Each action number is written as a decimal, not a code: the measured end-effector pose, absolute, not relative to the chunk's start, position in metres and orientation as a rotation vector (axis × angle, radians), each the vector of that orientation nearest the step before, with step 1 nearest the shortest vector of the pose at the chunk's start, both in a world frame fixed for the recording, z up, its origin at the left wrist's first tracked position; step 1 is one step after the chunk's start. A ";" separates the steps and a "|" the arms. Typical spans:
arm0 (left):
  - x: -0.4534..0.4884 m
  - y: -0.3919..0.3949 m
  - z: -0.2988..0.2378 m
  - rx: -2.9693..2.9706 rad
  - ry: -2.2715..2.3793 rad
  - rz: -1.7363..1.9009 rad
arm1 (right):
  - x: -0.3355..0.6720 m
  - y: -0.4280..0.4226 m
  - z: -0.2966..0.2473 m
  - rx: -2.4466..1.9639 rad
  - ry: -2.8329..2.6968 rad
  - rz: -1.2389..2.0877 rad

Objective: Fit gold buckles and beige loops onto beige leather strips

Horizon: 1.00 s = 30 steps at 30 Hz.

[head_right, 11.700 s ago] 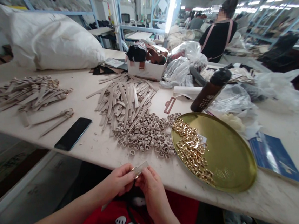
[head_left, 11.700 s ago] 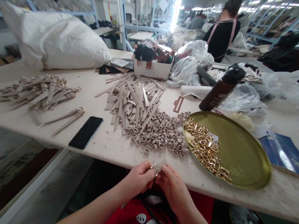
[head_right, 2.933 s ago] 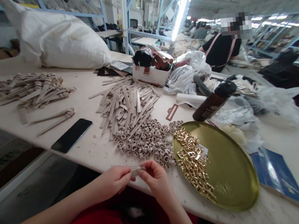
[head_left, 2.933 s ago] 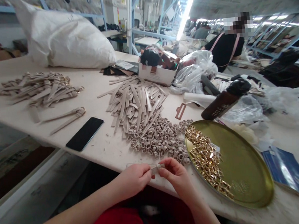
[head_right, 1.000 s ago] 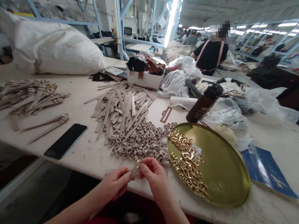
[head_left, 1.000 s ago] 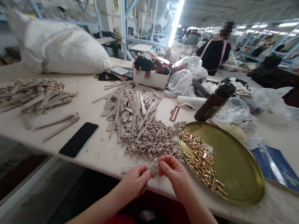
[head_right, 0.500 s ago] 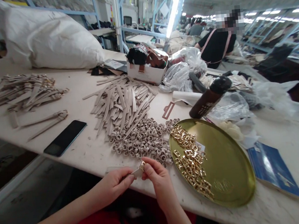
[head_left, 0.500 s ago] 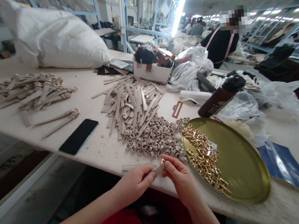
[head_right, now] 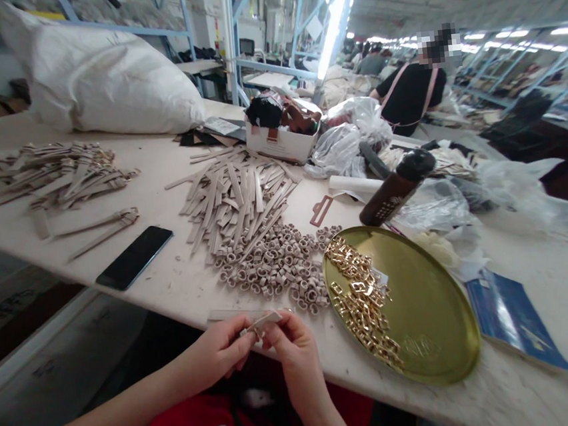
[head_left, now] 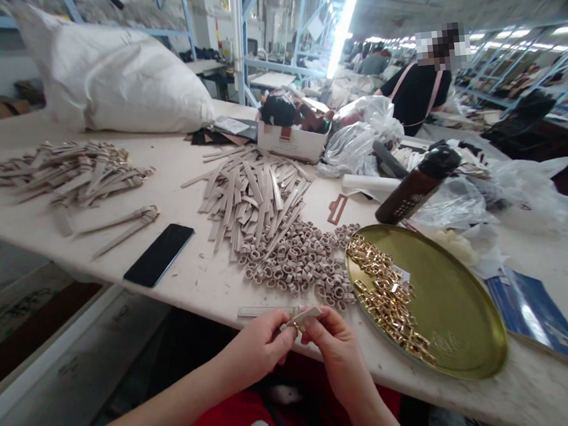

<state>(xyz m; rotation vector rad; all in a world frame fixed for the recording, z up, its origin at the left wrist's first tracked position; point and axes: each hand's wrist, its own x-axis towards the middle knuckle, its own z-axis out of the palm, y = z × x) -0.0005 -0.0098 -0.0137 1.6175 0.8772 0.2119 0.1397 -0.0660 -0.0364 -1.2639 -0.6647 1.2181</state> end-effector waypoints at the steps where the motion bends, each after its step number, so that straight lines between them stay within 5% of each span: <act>1: -0.002 -0.011 -0.014 1.621 0.882 0.209 | 0.140 -0.067 -0.037 -1.264 -0.642 1.202; 11: -0.004 -0.014 -0.008 1.687 0.869 0.224 | 0.128 -0.073 -0.039 -1.174 -0.665 1.351; 24: 0.001 -0.014 -0.023 1.609 0.887 0.256 | 0.131 -0.081 -0.054 -1.425 -0.904 1.032; 30: -0.002 -0.012 -0.021 1.649 0.893 0.211 | 0.132 -0.079 -0.048 -1.195 -0.683 1.445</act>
